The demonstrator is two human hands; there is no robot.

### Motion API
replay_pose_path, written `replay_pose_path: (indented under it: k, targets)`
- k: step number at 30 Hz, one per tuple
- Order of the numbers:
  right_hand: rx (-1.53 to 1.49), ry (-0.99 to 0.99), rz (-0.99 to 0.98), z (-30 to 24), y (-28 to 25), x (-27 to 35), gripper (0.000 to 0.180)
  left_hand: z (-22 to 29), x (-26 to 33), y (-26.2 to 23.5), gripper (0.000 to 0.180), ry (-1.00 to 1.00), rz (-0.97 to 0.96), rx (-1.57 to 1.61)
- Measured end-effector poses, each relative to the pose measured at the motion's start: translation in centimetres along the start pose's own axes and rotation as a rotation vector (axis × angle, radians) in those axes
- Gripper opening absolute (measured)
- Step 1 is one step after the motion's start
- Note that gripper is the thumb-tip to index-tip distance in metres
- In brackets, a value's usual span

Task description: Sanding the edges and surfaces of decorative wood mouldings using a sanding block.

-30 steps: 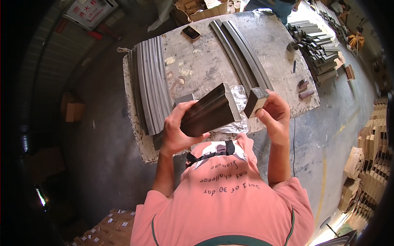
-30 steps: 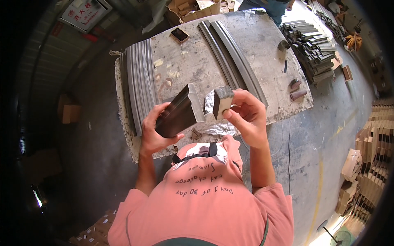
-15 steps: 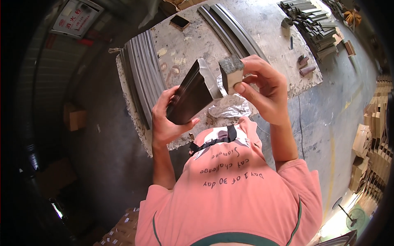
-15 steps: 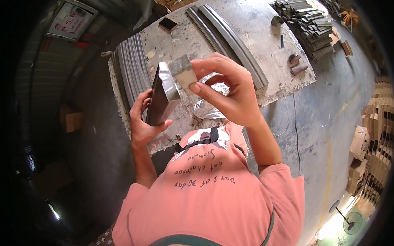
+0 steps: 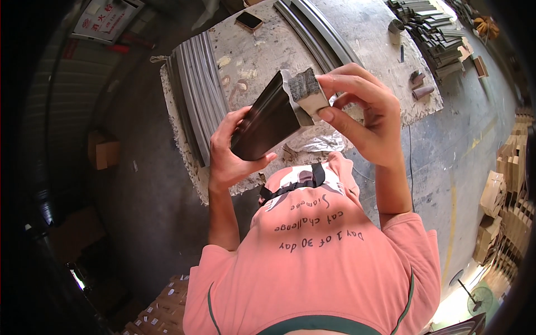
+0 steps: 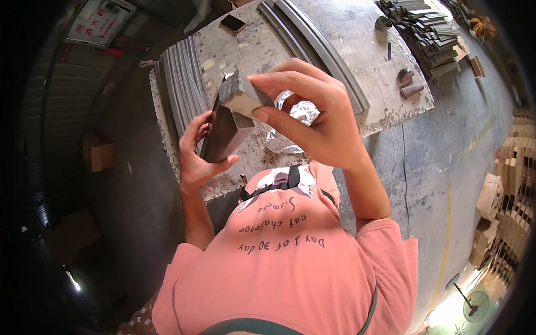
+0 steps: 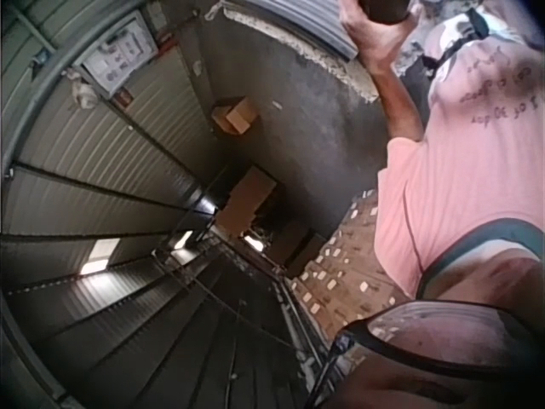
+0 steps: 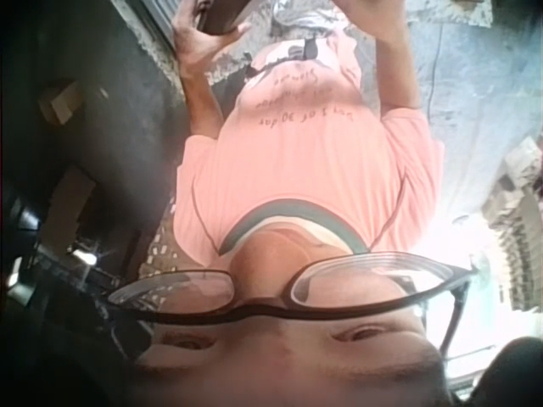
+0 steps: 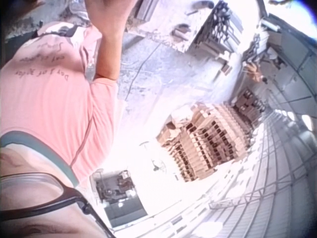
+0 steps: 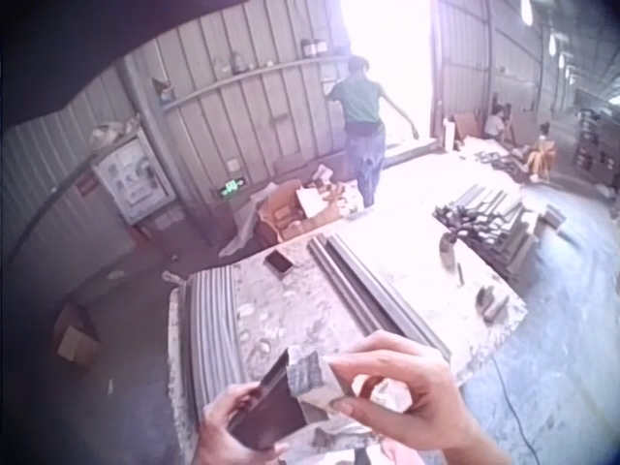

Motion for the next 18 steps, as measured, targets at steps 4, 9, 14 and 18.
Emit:
replay_pose_path:
  k: [4, 9, 14, 18]
  targets:
    - [-0.015, 0.001, -0.038, -0.8, -0.1, 0.8, 0.037, 0.0, 0.2, -0.1, 0.086, -0.033, 0.0, 0.016]
    - [-0.1, -0.015, 0.157, -0.6, -1.0, 1.5, 0.035, -0.1, 0.0, 0.1, 0.087, -0.032, -0.022, -0.011]
    - [0.093, -0.083, 0.15, -1.6, 0.8, 0.9, 0.036, -0.2, 0.1, 0.4, 0.088, -0.093, -0.049, 0.021]
    - [0.161, -0.091, 0.01, -2.5, 0.7, 1.5, 0.037, -0.3, 0.2, 0.5, 0.088, -0.085, -0.032, 0.009]
Point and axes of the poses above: each hand's wrist, its own x-axis away from the middle knuckle, its own y-axis out of the palm, z = x × y, the point moved 5 cm from there along -x, towards the middle knuckle, and after that the axes turned 12 degrees about -x, right-handed, at the moved point
